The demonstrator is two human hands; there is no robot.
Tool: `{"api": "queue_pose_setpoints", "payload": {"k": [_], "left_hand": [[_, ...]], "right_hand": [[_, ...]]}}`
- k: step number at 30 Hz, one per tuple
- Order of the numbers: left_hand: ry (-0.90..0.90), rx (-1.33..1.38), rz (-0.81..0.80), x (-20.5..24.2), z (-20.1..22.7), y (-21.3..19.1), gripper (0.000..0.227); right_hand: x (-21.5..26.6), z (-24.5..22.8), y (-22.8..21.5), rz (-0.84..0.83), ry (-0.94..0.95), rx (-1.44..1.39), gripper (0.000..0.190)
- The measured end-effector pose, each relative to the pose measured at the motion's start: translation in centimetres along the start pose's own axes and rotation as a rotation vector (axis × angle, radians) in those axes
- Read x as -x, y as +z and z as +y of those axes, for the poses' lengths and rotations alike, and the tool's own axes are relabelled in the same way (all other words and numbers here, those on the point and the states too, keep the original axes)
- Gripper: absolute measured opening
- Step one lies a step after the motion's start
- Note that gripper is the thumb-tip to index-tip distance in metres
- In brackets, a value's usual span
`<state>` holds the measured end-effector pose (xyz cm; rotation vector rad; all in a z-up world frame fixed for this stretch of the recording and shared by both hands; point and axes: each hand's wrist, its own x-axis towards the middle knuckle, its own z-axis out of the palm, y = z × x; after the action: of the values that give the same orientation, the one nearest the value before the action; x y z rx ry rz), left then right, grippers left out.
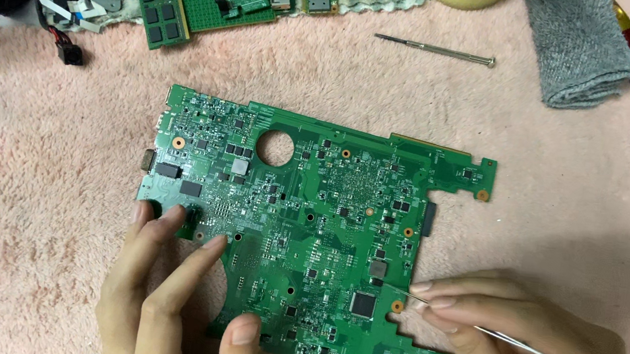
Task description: The person uses tweezers to carefully manipulate and adjust small components on a green circuit board. The hands repeatedly probe and reposition tiny parts across the board surface while keeping the board steady on a pink mat.
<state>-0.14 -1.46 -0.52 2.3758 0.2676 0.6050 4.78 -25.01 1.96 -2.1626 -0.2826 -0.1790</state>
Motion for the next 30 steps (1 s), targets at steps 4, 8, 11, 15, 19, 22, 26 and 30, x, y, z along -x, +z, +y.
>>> {"api": "queue_pose_setpoints", "payload": {"k": [4,8,11,15,19,22,26,30], "left_hand": [[0.011,-0.007,0.004,0.1,-0.3,0.1,0.051],[0.008,-0.016,0.002,0.2,-0.6,0.3,0.052],[0.008,-0.016,0.008,0.2,-0.5,0.5,0.054],[0.006,-0.018,0.018,0.3,-0.6,0.6,0.055],[-0.010,-0.037,0.010,0.3,-0.5,0.5,0.056],[0.006,-0.045,-0.001,0.3,-0.7,0.5,0.055],[0.022,-0.063,0.006,0.2,-0.7,0.5,0.055],[0.021,-0.102,-0.002,0.3,-0.8,0.4,0.057]], "right_hand": [[0.6,0.1,-0.7,0.022,0.099,0.000,0.006],[0.7,0.8,-1.0,-0.028,0.041,0.038,0.008],[0.5,-0.1,-0.9,-0.061,0.047,0.068,0.008],[0.7,-0.4,-1.0,-0.062,0.126,0.092,0.010],[0.9,0.1,-1.3,-0.070,0.136,0.077,0.012],[0.3,-0.1,-1.0,-0.101,0.077,0.079,0.014],[-0.4,-0.1,-0.6,-0.096,-0.034,0.079,0.016],[-0.6,1.3,-1.2,-0.197,-0.141,0.033,0.028]]}}
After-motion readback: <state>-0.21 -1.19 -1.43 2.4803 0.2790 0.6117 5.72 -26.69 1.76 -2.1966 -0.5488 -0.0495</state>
